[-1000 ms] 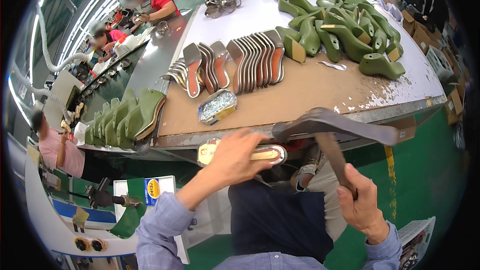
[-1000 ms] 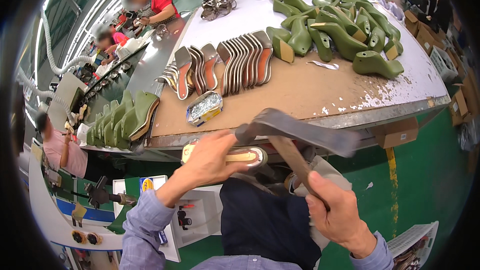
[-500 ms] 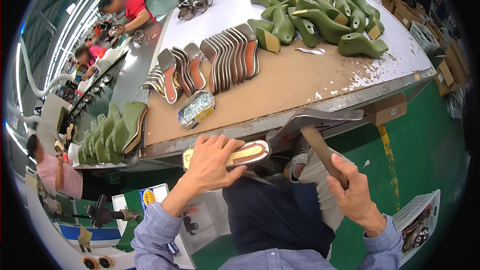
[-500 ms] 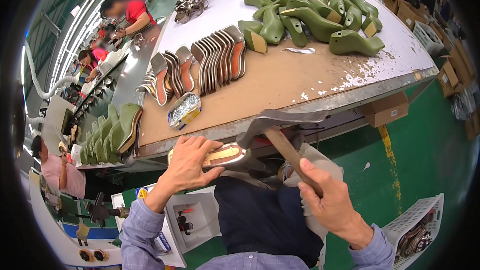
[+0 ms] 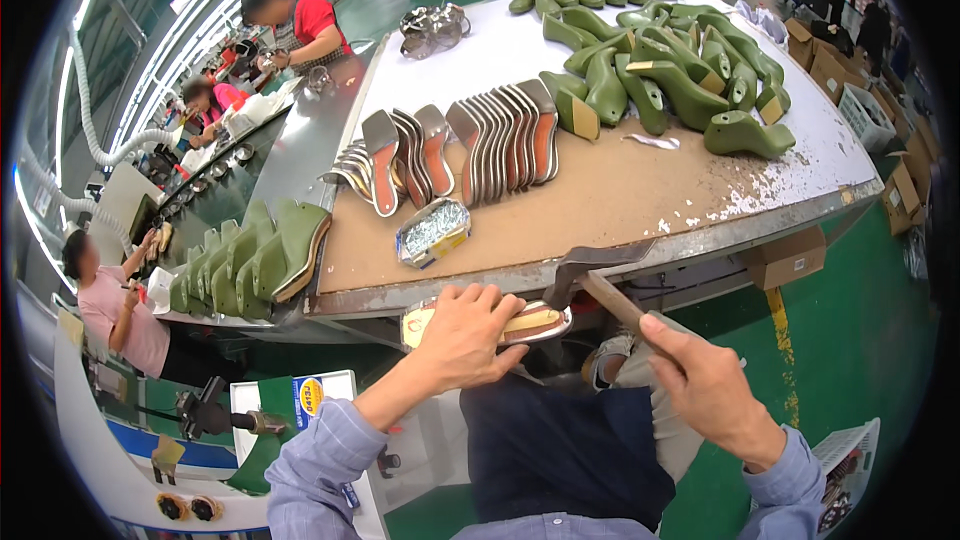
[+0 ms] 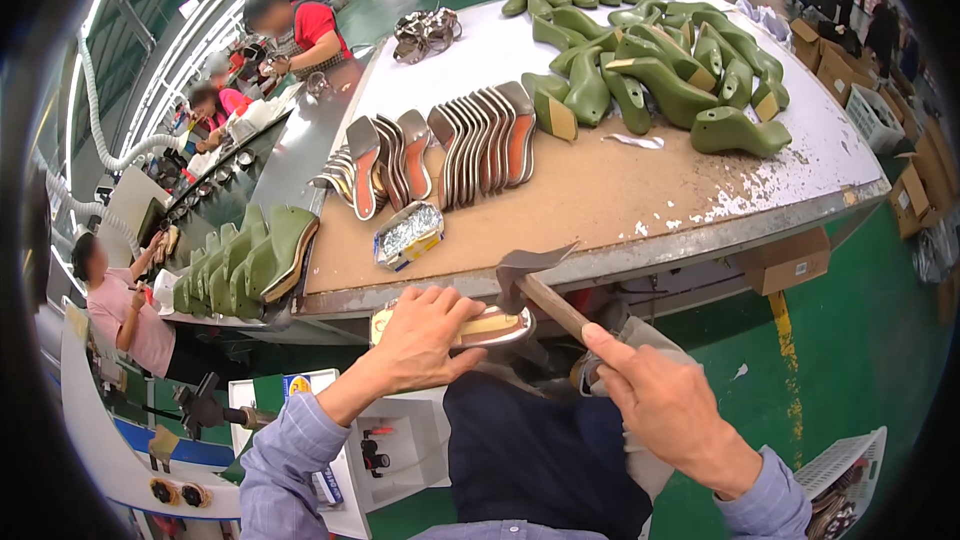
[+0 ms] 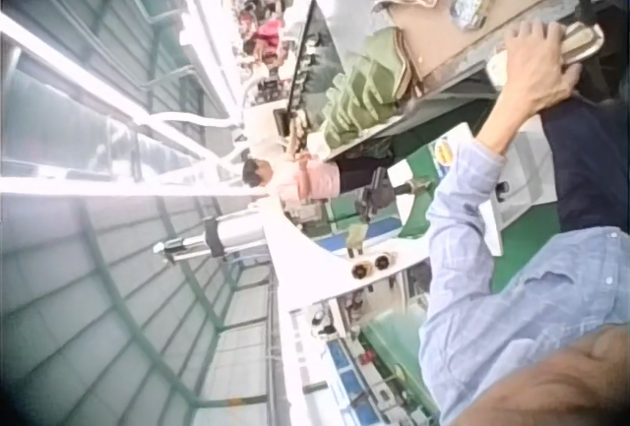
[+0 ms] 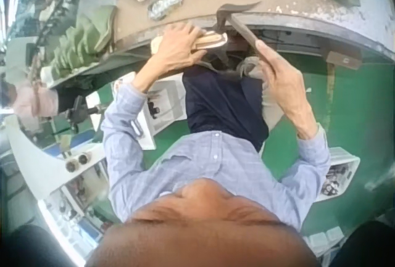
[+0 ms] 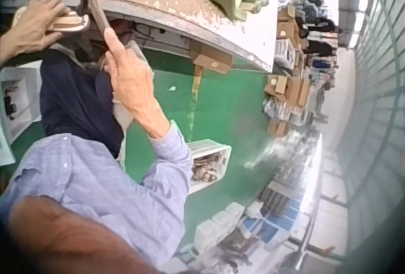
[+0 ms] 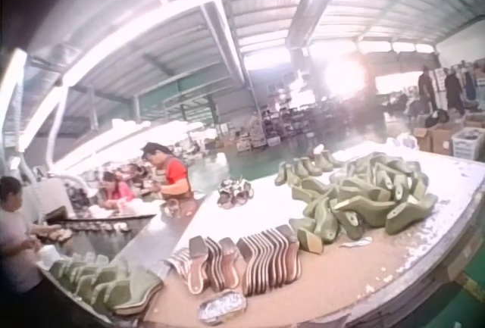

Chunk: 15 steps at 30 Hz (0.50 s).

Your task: The person assembles green rubber shoes by inserting a sole into the shoe upper and securing it with a hammer and nails. They repeatedly pick up a shoe, place a sole inside, and hammer nails into the heel area to fasten the components together.

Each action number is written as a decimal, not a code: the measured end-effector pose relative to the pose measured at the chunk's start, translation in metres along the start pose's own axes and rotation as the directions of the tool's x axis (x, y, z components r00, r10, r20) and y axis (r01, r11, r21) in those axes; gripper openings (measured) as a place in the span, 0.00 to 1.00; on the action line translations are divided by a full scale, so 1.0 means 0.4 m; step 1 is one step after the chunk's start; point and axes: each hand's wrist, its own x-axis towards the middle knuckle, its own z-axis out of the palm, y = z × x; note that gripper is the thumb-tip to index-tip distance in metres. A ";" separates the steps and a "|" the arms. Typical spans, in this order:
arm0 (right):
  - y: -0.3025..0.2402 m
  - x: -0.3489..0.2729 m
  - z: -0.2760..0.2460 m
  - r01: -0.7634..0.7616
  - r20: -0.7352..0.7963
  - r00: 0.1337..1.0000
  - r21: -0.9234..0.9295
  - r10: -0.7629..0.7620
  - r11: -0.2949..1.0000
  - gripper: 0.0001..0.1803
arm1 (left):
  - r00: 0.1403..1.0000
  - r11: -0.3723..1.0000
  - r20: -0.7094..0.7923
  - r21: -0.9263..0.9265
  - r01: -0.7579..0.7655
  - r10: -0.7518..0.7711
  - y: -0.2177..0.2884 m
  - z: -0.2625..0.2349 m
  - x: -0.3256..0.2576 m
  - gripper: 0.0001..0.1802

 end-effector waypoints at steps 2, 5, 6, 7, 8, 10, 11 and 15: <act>0.003 0.023 -0.008 0.065 -0.192 0.980 0.021 -0.059 0.998 0.25 | 1.000 1.000 -0.018 -0.009 -0.001 0.001 -0.003 -0.002 -0.008 0.28; -0.017 -0.037 -0.084 0.027 -0.414 0.908 0.201 0.060 0.979 0.32 | 1.000 1.000 -0.008 -0.022 0.002 -0.002 0.006 -0.005 -0.003 0.28; -0.016 -0.065 -0.095 0.020 -0.471 0.863 0.397 0.185 0.917 0.34 | 1.000 1.000 -0.016 -0.026 -0.007 0.007 0.005 -0.003 0.001 0.28; -0.028 -0.067 -0.083 0.082 -0.495 0.844 0.497 0.205 0.864 0.35 | 1.000 0.999 -0.025 -0.029 -0.017 0.017 0.003 -0.001 0.002 0.28; -0.026 -0.063 -0.061 0.072 -0.436 0.888 0.452 0.150 0.889 0.35 | 0.999 0.999 -0.025 -0.025 -0.022 0.022 0.003 -0.004 0.004 0.29; 0.003 -0.043 0.018 0.027 -0.168 0.986 0.181 0.004 0.983 0.33 | 0.999 0.999 -0.028 -0.022 -0.044 0.043 0.003 -0.001 0.008 0.29; 0.010 -0.039 0.052 0.028 0.063 0.998 -0.050 -0.025 0.998 0.32 | 0.999 0.999 -0.025 -0.030 -0.039 0.038 0.004 0.006 0.004 0.29; -0.004 -0.007 0.031 0.021 -0.177 0.984 0.078 -0.007 0.997 0.28 | 1.000 0.999 -0.007 -0.034 -0.015 0.015 0.006 -0.006 0.001 0.29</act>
